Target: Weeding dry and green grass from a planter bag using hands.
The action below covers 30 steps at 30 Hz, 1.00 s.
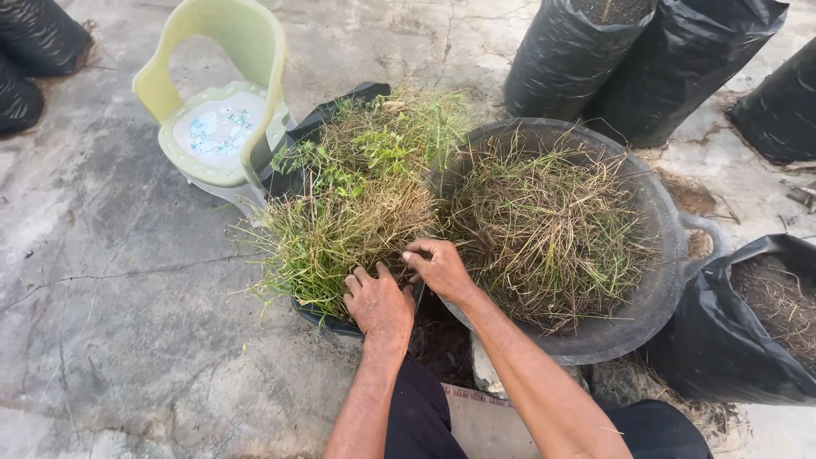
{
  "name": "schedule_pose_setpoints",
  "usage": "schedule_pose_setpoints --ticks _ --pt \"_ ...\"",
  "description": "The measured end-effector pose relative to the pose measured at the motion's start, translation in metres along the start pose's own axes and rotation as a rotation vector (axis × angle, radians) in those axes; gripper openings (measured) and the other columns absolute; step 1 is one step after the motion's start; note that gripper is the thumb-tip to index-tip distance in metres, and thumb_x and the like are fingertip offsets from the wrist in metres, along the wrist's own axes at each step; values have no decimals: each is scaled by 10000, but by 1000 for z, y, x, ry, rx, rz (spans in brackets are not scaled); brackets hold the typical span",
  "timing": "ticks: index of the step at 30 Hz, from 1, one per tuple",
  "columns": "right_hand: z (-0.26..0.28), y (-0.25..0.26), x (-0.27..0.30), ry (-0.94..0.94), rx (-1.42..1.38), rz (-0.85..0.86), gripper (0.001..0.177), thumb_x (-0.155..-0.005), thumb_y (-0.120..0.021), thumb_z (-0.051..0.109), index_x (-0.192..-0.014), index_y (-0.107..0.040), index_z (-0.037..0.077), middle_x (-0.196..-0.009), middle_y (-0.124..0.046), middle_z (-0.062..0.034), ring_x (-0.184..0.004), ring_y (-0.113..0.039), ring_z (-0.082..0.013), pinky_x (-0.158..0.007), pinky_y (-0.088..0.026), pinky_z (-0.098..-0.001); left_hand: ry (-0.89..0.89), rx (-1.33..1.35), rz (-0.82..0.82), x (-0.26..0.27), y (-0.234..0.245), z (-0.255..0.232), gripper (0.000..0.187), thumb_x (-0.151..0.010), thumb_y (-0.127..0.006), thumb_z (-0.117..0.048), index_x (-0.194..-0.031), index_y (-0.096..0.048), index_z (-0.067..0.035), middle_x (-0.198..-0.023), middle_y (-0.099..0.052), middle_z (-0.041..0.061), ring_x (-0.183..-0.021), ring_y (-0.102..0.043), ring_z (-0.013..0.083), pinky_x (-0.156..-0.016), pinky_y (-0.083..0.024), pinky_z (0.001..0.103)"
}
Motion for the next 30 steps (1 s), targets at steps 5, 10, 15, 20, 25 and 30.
schedule_pose_setpoints --ticks 5,10,15,20,25,30 --pt "3 8 5 -16 -134 12 197 -973 -691 115 -1086 -739 -39 -965 -700 -82 -833 -692 -117 -644 -674 -292 -46 -40 -194 -5 -31 -1 440 -841 -777 -397 -1181 -714 -124 -1252 -552 208 -1137 -515 355 -881 -483 479" --pt "-2 24 8 -34 -230 -5 152 -981 -675 90 -1053 -742 -25 -917 -706 -71 -810 -706 -123 -657 -670 -299 -78 -15 -371 -1 -40 -7 139 -955 -685 -273 -994 -797 -201 -1309 -550 159 -1162 -508 339 -896 -477 468" --pt "-23 52 8 -36 -333 -95 159 -982 -664 97 -1031 -719 -44 -900 -710 -77 -793 -704 -125 -661 -678 -303 -104 43 -476 4 -34 -21 179 -972 -670 -268 -1053 -811 -194 -1352 -530 206 -1178 -501 372 -884 -482 494" --pt "-30 91 15 -2 -412 -201 148 -977 -657 74 -1028 -708 -55 -901 -715 -91 -782 -702 -130 -658 -670 -304 -112 116 -441 10 -20 -50 211 -947 -681 -291 -1082 -809 -190 -1387 -506 241 -1164 -499 395 -850 -502 497" --pt "-34 139 24 18 -460 -325 133 -992 -634 55 -1008 -709 -53 -894 -724 -101 -769 -699 -134 -672 -670 -303 -81 259 -261 12 -26 -77 254 -973 -652 -309 -1148 -792 -189 -1464 -424 321 -1217 -491 456 -842 -547 507" --pt "-44 186 39 89 -444 -427 131 -1002 -624 45 -1011 -712 -52 -898 -711 -92 -764 -687 -130 -697 -684 -318 85 609 -28 15 -52 -100 318 -975 -642 -383 -1212 -782 -224 -1566 -167 440 -1353 -432 551 -1007 -509 564"
Point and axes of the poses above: each hand's wrist, its own x-axis away from the middle knuckle, its own y-axis out of the back of the hand, z = x × y, the point moved 6 cm from there along -x, towards the middle knuckle
